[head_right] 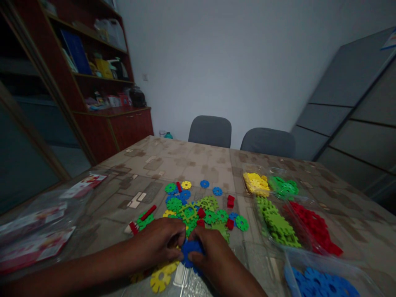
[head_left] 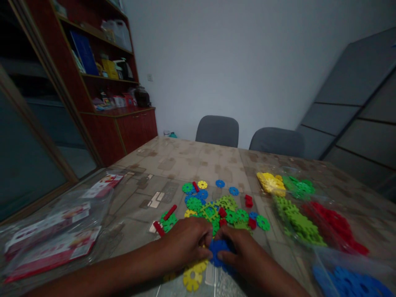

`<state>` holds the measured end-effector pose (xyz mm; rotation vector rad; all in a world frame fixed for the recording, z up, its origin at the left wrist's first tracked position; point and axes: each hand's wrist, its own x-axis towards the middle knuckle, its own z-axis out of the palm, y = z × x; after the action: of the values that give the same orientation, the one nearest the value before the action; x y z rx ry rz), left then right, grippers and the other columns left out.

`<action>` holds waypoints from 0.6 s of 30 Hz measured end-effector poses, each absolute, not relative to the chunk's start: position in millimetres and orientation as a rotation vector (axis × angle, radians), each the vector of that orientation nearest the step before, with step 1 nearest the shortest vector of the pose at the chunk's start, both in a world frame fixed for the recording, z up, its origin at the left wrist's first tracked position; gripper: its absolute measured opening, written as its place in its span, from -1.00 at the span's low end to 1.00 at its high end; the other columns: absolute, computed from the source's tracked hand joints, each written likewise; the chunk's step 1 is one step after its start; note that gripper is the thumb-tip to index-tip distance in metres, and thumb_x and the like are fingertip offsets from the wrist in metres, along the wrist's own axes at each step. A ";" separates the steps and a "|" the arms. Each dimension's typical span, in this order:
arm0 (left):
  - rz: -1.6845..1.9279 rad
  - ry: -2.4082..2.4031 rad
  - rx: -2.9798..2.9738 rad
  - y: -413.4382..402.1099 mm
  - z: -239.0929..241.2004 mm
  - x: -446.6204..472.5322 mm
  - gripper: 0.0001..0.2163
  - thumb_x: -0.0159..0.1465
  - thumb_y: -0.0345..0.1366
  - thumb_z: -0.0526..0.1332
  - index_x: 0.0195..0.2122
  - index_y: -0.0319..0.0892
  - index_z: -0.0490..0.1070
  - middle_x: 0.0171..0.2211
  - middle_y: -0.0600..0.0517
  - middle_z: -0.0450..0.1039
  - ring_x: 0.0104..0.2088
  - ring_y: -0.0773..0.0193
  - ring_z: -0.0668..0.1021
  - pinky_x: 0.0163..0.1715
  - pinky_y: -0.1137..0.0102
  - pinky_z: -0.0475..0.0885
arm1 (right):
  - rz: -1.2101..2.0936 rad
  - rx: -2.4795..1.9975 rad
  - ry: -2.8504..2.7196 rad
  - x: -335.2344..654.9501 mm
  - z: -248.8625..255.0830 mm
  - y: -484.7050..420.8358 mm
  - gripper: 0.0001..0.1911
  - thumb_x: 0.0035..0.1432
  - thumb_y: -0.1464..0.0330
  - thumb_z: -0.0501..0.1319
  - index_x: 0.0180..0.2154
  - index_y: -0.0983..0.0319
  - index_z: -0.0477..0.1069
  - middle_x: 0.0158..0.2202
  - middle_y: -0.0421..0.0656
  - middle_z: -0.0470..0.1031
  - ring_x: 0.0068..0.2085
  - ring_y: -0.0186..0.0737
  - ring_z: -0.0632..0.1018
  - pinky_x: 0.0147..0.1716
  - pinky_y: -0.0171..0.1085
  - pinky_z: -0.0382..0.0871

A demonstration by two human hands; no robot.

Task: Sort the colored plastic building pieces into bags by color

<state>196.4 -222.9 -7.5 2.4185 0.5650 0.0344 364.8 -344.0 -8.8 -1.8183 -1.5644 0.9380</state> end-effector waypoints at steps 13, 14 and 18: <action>0.044 0.640 2.704 -171.6 32.1 177.6 -0.95 0.31 -0.36 0.19 -0.23 -0.13 0.43 -0.28 -0.02 0.50 -0.28 0.14 0.51 -0.34 0.36 0.25 | 0.421 -1.973 -1.547 452.9 73.0 -383.5 -0.68 0.17 0.09 0.21 -0.14 0.10 0.57 -0.06 0.00 0.62 -0.06 0.13 0.59 -0.06 0.00 0.43; 0.044 0.631 2.709 -171.5 32.0 177.5 -0.95 0.32 -0.34 0.18 -0.24 -0.13 0.43 -0.28 -0.02 0.50 -0.28 0.14 0.51 -0.35 0.36 0.25 | 0.369 -2.019 -1.521 465.3 76.6 -389.8 -0.61 0.16 0.02 0.21 -0.12 0.10 0.57 -0.05 0.01 0.62 -0.05 0.15 0.59 -0.06 0.01 0.44; 0.026 0.599 2.711 -171.2 29.0 178.1 -0.91 0.33 -0.28 0.16 -0.27 -0.13 0.43 -0.30 -0.01 0.50 -0.30 0.14 0.51 -0.37 0.36 0.24 | 0.216 -2.149 -1.452 506.9 79.6 -424.6 -0.44 0.13 -0.12 0.19 -0.07 0.13 0.58 -0.03 0.02 0.63 -0.07 0.17 0.62 -0.08 0.00 0.50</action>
<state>178.1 -171.2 29.0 2.7114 0.5988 0.0261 506.9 -424.6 79.6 -2.1490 -1.4516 0.2160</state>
